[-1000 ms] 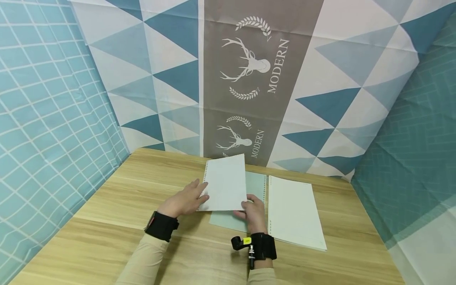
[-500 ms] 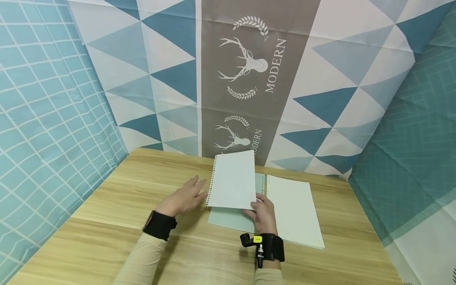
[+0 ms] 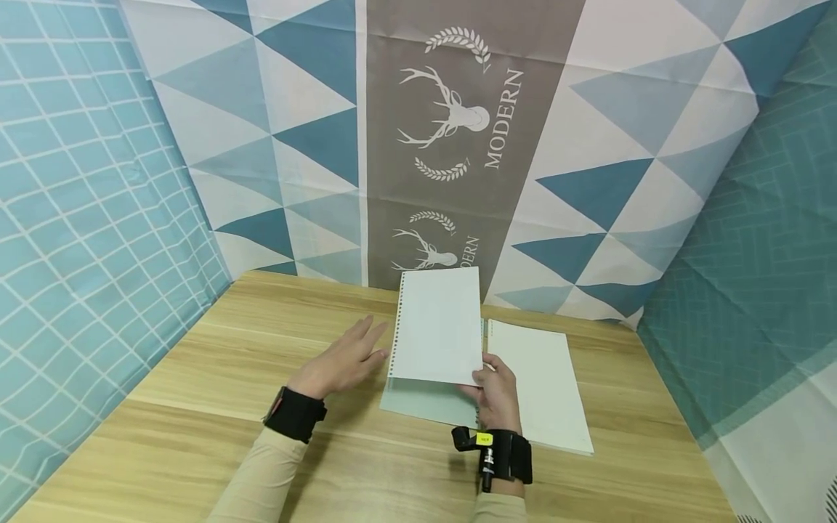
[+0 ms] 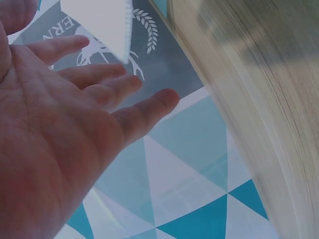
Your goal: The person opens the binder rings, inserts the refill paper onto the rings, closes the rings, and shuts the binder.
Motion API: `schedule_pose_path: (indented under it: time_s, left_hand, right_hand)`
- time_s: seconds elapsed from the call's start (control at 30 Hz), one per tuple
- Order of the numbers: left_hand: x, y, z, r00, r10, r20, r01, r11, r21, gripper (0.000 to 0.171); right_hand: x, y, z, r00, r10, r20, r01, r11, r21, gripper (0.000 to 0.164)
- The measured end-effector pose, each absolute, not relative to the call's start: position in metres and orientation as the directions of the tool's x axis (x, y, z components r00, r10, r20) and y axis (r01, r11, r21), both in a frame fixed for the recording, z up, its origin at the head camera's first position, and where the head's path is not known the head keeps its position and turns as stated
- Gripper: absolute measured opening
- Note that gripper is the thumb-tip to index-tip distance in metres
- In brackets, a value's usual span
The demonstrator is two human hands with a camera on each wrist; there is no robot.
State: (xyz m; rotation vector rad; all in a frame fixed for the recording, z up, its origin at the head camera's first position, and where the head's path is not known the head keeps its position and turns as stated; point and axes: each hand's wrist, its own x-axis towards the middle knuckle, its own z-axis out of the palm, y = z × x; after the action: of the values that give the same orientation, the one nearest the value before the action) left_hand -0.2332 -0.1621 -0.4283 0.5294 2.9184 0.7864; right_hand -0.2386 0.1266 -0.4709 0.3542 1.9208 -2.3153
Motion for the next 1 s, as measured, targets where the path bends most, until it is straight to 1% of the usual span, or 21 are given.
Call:
schedule_pose_path:
  time_s: [0.2, 0.47, 0.87, 1.0]
  left_hand:
    - [-0.233, -0.158, -0.427, -0.932, 0.359, 0.042, 0.331, 0.800, 0.501, 0.061]
    - [-0.234, -0.154, -0.428, -0.925, 0.372, 0.074, 0.360, 0.798, 0.484, 0.061]
    - [-0.235, -0.153, -0.428, -0.926, 0.371, 0.068, 0.357, 0.803, 0.477, 0.062]
    - [-0.235, -0.152, -0.428, -0.923, 0.378, 0.066, 0.361, 0.799, 0.481, 0.063]
  right_hand:
    - [-0.235, 0.139, -0.467, -0.961, 0.097, -0.259, 0.234, -0.209, -0.949, 0.044]
    - [-0.230, 0.160, -0.462, -0.956, 0.120, -0.268, 0.234, -0.244, -0.941, 0.046]
    - [-0.221, 0.199, -0.463, -0.926, 0.221, -0.306, 0.242, -0.274, -0.931, 0.040]
    - [-0.218, 0.210, -0.464, -0.918, 0.236, -0.319, 0.249, -0.285, -0.926, 0.039]
